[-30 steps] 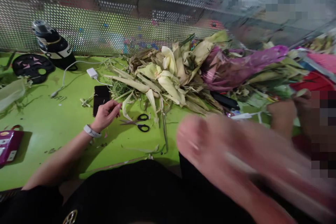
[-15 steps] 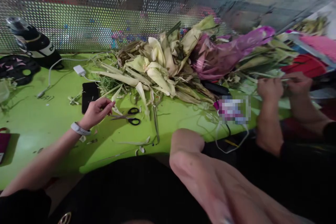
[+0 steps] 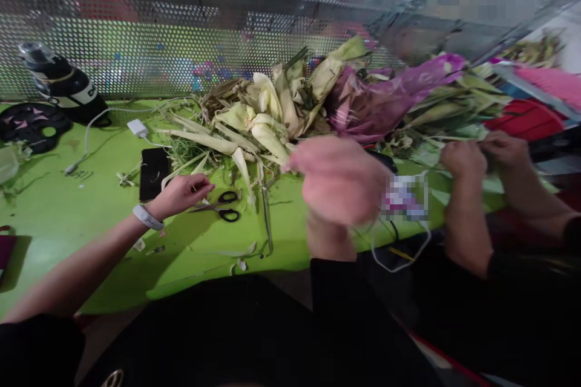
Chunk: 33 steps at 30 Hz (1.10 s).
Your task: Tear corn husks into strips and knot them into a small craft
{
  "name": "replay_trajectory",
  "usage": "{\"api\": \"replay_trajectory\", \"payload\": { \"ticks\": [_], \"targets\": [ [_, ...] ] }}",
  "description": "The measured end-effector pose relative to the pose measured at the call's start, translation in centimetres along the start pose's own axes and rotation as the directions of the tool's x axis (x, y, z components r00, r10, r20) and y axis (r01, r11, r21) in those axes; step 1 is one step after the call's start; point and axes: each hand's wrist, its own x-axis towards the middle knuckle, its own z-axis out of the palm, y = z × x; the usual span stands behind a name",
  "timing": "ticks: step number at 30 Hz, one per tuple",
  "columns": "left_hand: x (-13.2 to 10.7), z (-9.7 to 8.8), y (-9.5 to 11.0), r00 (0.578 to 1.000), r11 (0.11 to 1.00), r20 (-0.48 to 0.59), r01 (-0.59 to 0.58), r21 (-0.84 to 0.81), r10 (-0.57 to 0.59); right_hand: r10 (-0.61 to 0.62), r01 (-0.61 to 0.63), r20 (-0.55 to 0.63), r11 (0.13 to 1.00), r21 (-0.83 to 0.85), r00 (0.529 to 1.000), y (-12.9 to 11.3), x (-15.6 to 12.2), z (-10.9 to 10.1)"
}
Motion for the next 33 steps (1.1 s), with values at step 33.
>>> {"api": "replay_trajectory", "payload": {
  "ticks": [33],
  "targets": [
    [15.1, 3.1, 0.7, 0.957, 0.66, -0.117, 0.092, -0.746, -0.265, 0.038, -0.069, -0.063, 0.786, -0.614, 0.997, 9.8, 8.7, 1.2]
  ]
}}
